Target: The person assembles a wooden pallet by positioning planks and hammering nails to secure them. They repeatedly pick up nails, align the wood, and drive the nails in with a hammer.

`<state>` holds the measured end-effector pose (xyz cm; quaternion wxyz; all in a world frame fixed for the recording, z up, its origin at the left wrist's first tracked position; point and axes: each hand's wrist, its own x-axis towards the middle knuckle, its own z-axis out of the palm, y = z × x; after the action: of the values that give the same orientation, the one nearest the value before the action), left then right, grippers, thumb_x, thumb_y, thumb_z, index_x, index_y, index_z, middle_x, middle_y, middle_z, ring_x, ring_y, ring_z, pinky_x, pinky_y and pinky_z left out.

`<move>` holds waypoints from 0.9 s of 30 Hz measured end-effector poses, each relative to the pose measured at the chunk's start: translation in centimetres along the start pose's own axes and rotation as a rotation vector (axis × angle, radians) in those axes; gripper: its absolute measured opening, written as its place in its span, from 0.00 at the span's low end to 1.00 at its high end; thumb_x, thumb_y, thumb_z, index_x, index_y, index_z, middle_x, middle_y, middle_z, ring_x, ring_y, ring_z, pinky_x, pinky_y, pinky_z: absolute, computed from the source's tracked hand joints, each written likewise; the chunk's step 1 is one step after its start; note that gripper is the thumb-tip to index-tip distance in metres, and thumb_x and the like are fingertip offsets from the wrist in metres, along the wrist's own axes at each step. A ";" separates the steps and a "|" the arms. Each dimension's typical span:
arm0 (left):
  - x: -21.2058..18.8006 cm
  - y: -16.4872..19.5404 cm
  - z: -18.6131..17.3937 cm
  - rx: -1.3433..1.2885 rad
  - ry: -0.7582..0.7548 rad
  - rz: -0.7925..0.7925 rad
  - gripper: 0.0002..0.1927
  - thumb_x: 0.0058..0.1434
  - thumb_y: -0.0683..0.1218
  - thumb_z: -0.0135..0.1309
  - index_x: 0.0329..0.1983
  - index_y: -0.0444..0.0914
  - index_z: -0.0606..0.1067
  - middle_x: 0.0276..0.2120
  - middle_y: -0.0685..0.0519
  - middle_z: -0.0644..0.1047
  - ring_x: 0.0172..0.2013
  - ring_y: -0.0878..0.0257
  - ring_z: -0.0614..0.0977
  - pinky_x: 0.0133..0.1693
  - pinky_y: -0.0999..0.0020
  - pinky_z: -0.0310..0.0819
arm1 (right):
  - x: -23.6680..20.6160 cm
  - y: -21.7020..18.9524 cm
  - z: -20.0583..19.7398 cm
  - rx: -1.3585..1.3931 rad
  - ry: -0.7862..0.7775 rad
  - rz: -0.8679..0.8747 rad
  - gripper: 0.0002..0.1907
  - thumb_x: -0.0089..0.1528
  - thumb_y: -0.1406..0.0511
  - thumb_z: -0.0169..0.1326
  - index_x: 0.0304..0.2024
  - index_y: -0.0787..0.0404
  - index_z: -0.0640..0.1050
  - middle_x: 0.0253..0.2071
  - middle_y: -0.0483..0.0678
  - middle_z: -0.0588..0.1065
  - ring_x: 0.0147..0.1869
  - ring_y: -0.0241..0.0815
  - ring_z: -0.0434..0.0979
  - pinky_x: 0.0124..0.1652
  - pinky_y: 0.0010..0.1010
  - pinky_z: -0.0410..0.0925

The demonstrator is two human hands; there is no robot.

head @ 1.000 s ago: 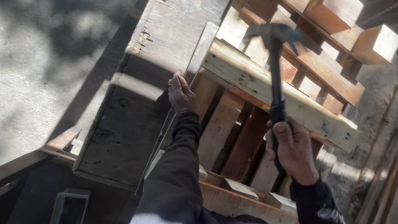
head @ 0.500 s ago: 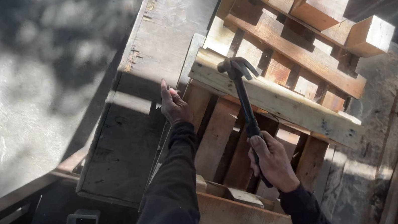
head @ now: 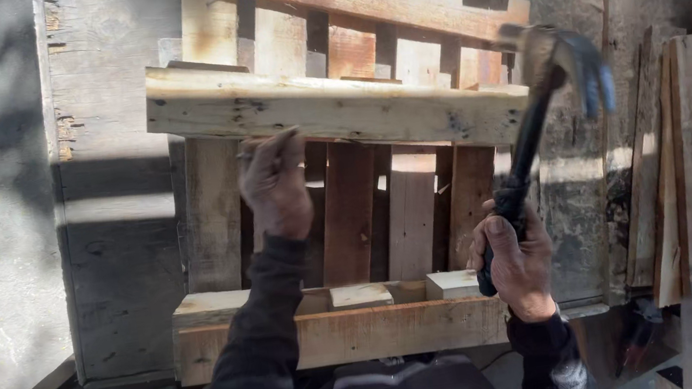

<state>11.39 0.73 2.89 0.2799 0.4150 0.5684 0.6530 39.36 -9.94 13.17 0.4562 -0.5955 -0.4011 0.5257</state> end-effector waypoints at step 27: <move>3.5 -4.0 11.8 -0.046 -0.734 -0.075 0.13 0.66 0.41 0.58 0.53 0.38 0.79 0.47 0.50 0.81 0.41 0.65 0.85 0.47 0.70 0.85 | 1.3 -3.0 -2.2 -0.085 -0.167 0.081 0.21 0.65 0.51 0.54 0.46 0.61 0.72 0.27 0.45 0.72 0.24 0.33 0.72 0.22 0.26 0.69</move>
<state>19.39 10.47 -0.08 0.4982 0.5939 0.4302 0.4626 41.75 -8.16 15.84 0.3739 -0.5842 -0.4355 0.5738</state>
